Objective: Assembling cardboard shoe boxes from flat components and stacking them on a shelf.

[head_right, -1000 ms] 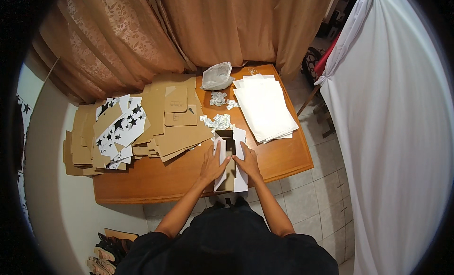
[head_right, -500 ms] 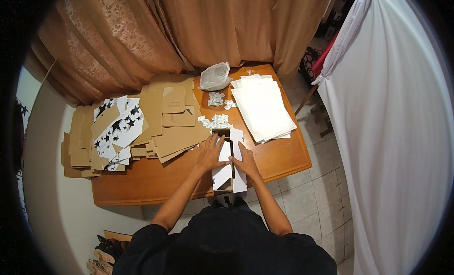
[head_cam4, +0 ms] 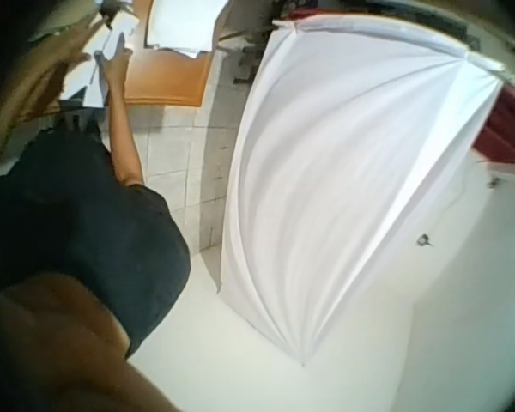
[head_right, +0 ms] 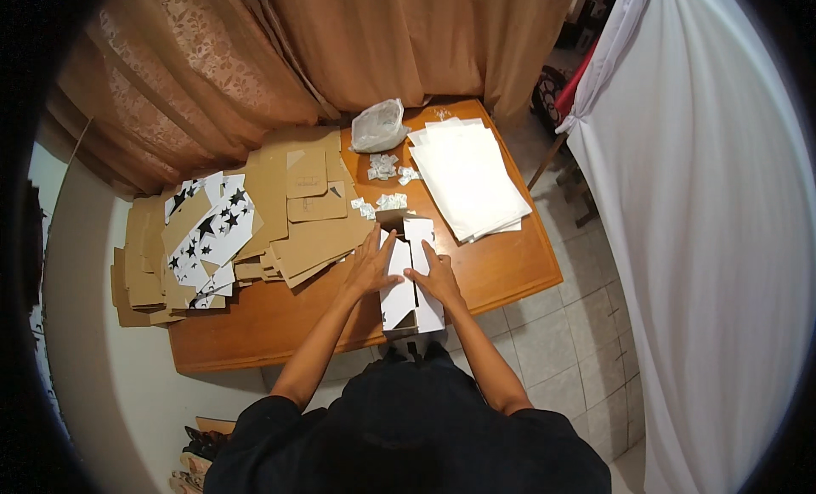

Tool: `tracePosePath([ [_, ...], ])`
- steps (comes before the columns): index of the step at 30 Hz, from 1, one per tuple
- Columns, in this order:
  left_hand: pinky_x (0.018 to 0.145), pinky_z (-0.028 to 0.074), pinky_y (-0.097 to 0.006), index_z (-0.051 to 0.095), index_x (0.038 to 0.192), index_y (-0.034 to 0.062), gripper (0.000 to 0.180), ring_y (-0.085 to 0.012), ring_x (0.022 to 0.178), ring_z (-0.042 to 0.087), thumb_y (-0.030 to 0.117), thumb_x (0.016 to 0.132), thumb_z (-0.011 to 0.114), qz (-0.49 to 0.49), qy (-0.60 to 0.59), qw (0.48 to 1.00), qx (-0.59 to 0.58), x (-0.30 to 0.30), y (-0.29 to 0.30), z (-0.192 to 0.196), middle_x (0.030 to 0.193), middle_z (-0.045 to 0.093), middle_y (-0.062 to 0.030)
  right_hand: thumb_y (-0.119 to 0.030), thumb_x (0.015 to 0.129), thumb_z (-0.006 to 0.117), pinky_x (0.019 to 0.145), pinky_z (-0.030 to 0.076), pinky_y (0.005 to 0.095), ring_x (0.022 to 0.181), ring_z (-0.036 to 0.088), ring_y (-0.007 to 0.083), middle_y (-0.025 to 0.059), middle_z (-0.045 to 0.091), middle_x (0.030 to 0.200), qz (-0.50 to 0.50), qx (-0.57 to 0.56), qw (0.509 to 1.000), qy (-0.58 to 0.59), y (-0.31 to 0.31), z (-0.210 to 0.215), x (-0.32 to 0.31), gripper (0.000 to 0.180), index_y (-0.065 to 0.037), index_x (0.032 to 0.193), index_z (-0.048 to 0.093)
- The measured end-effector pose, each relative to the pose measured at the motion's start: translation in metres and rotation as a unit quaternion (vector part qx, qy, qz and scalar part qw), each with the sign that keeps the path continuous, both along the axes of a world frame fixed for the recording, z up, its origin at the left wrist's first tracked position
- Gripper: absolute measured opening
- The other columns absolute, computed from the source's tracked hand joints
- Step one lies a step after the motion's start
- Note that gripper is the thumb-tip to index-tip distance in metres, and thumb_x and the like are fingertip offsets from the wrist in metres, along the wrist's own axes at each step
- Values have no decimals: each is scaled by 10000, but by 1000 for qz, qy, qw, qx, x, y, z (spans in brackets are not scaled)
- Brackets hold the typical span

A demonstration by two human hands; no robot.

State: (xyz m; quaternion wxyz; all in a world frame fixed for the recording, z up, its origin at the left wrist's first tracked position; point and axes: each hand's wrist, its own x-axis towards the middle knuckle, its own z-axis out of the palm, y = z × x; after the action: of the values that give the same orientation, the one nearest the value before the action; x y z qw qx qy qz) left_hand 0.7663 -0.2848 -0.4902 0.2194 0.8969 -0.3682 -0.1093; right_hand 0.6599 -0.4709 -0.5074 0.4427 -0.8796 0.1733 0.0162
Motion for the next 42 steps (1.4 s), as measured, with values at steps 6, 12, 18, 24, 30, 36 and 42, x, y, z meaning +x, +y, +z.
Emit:
tracePosePath([
  [6, 1118, 217, -719, 311, 1561, 74, 1162, -500, 1492, 152, 733, 703, 734, -106, 138, 985, 19, -48, 27, 24, 1613, 119, -333, -536, 796, 794, 1018, 455, 461, 1191, 526, 463, 353, 486, 1274, 9, 14, 1000, -1, -7, -7, 1, 962, -144, 1556, 354],
  [12, 1132, 182, -727, 255, 1587, 91, 1365, -506, 1510, 34, 904, 574, 676, -140, 133, 969, 152, -72, 32, 35, 1624, 47, -333, -486, 845, 767, 1018, 447, 465, 1200, 514, 453, 335, 521, 1251, 31, -4, 999, 11, -4, -7, 4, 886, -130, 1551, 367],
  [18, 1158, 148, -702, 275, 1584, 101, 1363, -490, 1517, 13, 914, 563, 667, -144, 109, 975, 133, -90, 39, 36, 1633, 41, -317, -452, 881, 729, 986, 462, 494, 1130, 559, 474, 330, 507, 1244, 14, -73, 996, 41, 10, 1, 2, 820, -197, 1562, 350],
  [24, 981, 458, -453, 611, 1305, 71, 606, -337, 1142, 604, 443, 849, 759, -160, 145, 974, -65, -109, 42, 51, 1219, 647, -166, -464, 909, 671, 933, 495, 544, 1132, 557, 497, 329, 486, 1262, 16, -112, 992, 56, 13, 3, -1, 789, -250, 1578, 312],
  [30, 785, 515, -441, 684, 1007, 36, 130, -353, 863, 658, 115, 905, 665, -77, 66, 984, -146, -110, 29, 44, 912, 691, -150, -497, 834, 734, 915, 513, 545, 1109, 582, 478, 304, 486, 1258, 17, -112, 990, 88, 16, 13, 2, 929, -264, 1596, 257],
  [36, 752, 504, -470, 643, 934, 58, 66, -346, 854, 641, 110, 894, 653, -7, 42, 992, -122, -104, 25, 32, 850, 652, -133, -499, 759, 798, 864, 547, 508, 1031, 635, 485, 300, 499, 1253, 32, -119, 989, 78, 16, 11, 2, 1044, -224, 1601, 246],
  [42, 747, 488, -473, 630, 909, 67, 64, -331, 870, 620, 130, 907, 637, 29, 17, 996, -85, -98, 25, 4, 836, 639, -120, -477, 754, 796, 873, 544, 513, 1036, 632, 490, 314, 505, 1233, 37, -119, 988, 92, 19, 13, 4, 1040, -207, 1600, 253],
])
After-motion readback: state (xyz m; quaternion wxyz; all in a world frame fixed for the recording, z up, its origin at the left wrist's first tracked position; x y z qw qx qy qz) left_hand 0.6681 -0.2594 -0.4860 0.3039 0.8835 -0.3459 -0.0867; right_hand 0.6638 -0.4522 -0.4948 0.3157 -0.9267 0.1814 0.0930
